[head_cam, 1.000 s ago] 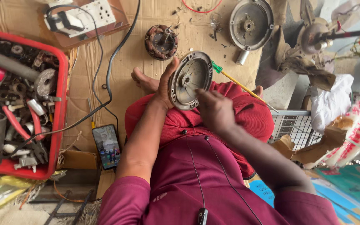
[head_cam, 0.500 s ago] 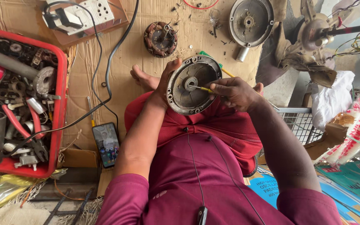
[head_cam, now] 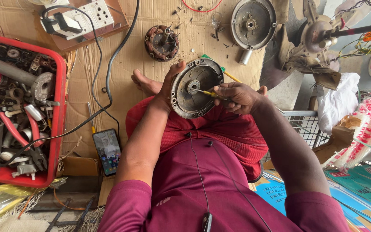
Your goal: The person sits on the floor and uses a screwdriver to clean and scrape the inside of a circular metal housing. They then apply a substance from a small bottle into the housing and inspect the parts.
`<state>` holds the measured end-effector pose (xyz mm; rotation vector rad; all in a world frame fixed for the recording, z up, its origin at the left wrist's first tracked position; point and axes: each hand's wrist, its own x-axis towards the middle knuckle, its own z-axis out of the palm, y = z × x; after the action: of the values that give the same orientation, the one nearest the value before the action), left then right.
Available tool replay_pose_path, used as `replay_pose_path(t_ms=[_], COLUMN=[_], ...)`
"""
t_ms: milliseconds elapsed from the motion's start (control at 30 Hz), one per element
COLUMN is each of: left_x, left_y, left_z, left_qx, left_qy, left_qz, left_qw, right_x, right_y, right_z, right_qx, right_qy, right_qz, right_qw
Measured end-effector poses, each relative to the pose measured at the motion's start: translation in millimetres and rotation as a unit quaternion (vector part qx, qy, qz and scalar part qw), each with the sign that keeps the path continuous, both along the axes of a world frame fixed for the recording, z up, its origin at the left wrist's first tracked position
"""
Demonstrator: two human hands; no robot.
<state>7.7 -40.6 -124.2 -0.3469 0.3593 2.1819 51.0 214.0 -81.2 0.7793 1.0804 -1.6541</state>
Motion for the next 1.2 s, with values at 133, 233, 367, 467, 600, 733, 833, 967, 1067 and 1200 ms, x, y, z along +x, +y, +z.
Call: replay_pose_path(t_ms=[133,233,367,467,600,733,833,967,1067,1200], left_x=[-2.2,-2.0,-1.6,-1.7,-0.5,0.0,0.0,-1.6,-2.7,-2.7], left_y=[-1.1,-0.8,0.7,0.6,-1.2,-2.6,-2.2,-2.8,-3.4,-5.1], left_z=[5.6,10.0,9.7,5.1,-0.1,-0.4,1.6,4.5,5.7,3.6], left_qx=[-0.013,-0.023,-0.022,-0.025,-0.020,-0.013,-0.022,0.005,0.004,0.003], left_qy=[0.030,0.010,-0.019,-0.018,-0.022,-0.009,-0.031,-0.035,-0.045,-0.048], left_qz=[0.008,0.001,-0.006,-0.003,-0.002,-0.010,-0.013,-0.003,0.017,0.028], left_qw=[0.999,1.000,1.000,1.000,1.000,1.000,0.999,0.999,0.999,0.998], right_x=[2.5,4.0,11.7,20.8,25.9,25.0,29.1,35.5,32.4,22.9], right_y=[-13.3,-24.7,-42.4,-52.3,-57.1,-59.2,-66.6,-74.6,-70.2,-56.8], right_z=[16.5,29.3,37.7,38.3,38.3,43.4,45.1,36.4,24.5,15.7], right_qx=[0.158,0.285,0.376,0.413,0.389,0.408,0.449,0.480,0.408,0.391], right_qy=[0.152,0.422,0.600,0.576,0.568,0.585,0.610,0.574,0.483,0.351], right_qz=[0.117,0.221,0.223,0.231,0.189,0.175,0.166,0.150,0.125,0.190], right_qw=[0.969,0.832,0.670,0.667,0.700,0.678,0.631,0.646,0.764,0.829])
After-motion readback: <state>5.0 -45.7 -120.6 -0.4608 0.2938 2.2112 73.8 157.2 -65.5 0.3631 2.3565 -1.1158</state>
